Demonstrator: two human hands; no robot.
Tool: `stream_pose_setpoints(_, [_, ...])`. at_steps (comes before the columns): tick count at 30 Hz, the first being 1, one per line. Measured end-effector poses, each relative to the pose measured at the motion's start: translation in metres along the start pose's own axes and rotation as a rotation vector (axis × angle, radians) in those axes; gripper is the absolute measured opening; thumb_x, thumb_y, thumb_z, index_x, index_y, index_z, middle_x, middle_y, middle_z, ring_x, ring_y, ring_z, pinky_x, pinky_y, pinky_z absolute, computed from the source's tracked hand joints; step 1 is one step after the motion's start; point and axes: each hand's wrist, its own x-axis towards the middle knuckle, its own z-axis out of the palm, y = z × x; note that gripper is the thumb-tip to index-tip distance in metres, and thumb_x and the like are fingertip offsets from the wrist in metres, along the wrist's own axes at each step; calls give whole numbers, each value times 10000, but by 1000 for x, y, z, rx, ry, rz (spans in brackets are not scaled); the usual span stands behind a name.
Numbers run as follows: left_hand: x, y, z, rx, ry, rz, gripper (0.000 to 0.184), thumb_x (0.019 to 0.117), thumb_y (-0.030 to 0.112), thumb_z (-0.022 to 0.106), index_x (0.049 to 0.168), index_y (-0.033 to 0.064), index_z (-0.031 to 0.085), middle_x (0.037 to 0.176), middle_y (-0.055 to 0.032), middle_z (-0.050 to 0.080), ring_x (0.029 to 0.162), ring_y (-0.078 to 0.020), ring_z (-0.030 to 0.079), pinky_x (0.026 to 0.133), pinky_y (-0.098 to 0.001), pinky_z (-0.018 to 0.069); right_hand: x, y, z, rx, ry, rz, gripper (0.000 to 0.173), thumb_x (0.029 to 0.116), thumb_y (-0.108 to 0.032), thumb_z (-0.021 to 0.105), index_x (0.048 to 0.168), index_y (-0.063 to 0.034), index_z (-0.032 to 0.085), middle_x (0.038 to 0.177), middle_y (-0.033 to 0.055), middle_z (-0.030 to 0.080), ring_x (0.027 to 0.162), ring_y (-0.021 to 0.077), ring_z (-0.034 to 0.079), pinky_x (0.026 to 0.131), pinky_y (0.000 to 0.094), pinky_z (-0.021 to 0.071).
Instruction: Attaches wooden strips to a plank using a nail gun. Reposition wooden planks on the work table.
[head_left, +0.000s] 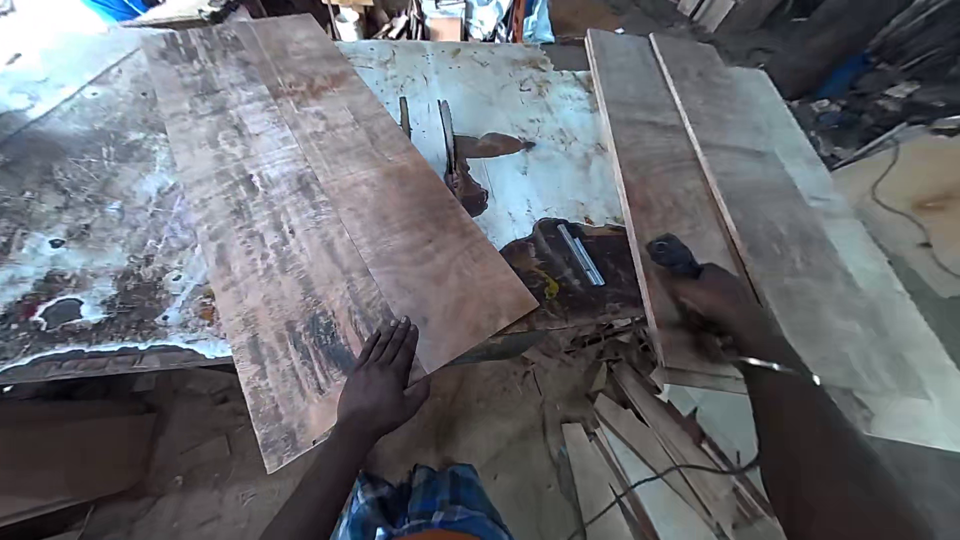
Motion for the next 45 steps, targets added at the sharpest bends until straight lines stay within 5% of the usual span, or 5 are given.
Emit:
stream_pose_setpoints(4, [2, -6, -9, -118, -99, 24, 768, 982, 602, 368, 1612, 163, 340, 1699, 13, 252, 1580, -151, 157, 1295, -411, 123, -153, -30, -9, 537, -253, -78, 245, 984, -270, 593, 1099, -61, 648, 676, 68, 617, 525, 170, 591, 485, 346, 534])
stream_pose_setpoints(11, [108, -55, -14, -298, -93, 352, 696, 1046, 614, 309, 1553, 158, 450, 1642, -49, 381, 1549, -218, 282, 1287, -473, 183, -314, -156, 70, 838, -602, -135, 310, 953, -354, 665, 1132, -109, 603, 722, -39, 613, 569, 102, 602, 533, 302, 557])
stream_pose_setpoints(22, [139, -48, 0, -226, -32, 308, 978, 907, 846, 239, 1612, 175, 333, 1691, -82, 265, 1581, -265, 179, 1286, -552, 97, -309, -203, 96, 498, -628, -102, 493, 969, -594, 602, 1072, -113, 646, 705, -14, 615, 562, 123, 610, 539, 347, 566])
stream_pose_setpoints(38, [140, -52, -2, -367, 89, 246, 968, 930, 819, 285, 1584, 110, 372, 1684, -111, 267, 1578, -286, 178, 1291, -539, 104, -304, -223, 93, 265, -609, -175, 576, 922, -681, 610, 1081, -130, 661, 811, -16, 670, 690, 111, 667, 640, 362, 596])
stream_pose_setpoints(45, [149, -205, -63, -491, 215, -76, 787, 974, 624, 504, 1556, 102, 410, 1664, -216, 247, 1535, -446, 210, 1220, -654, 199, -300, -235, 94, 299, -605, -152, 555, 924, -655, 627, 1060, -119, 668, 777, -5, 663, 651, 130, 658, 618, 381, 594])
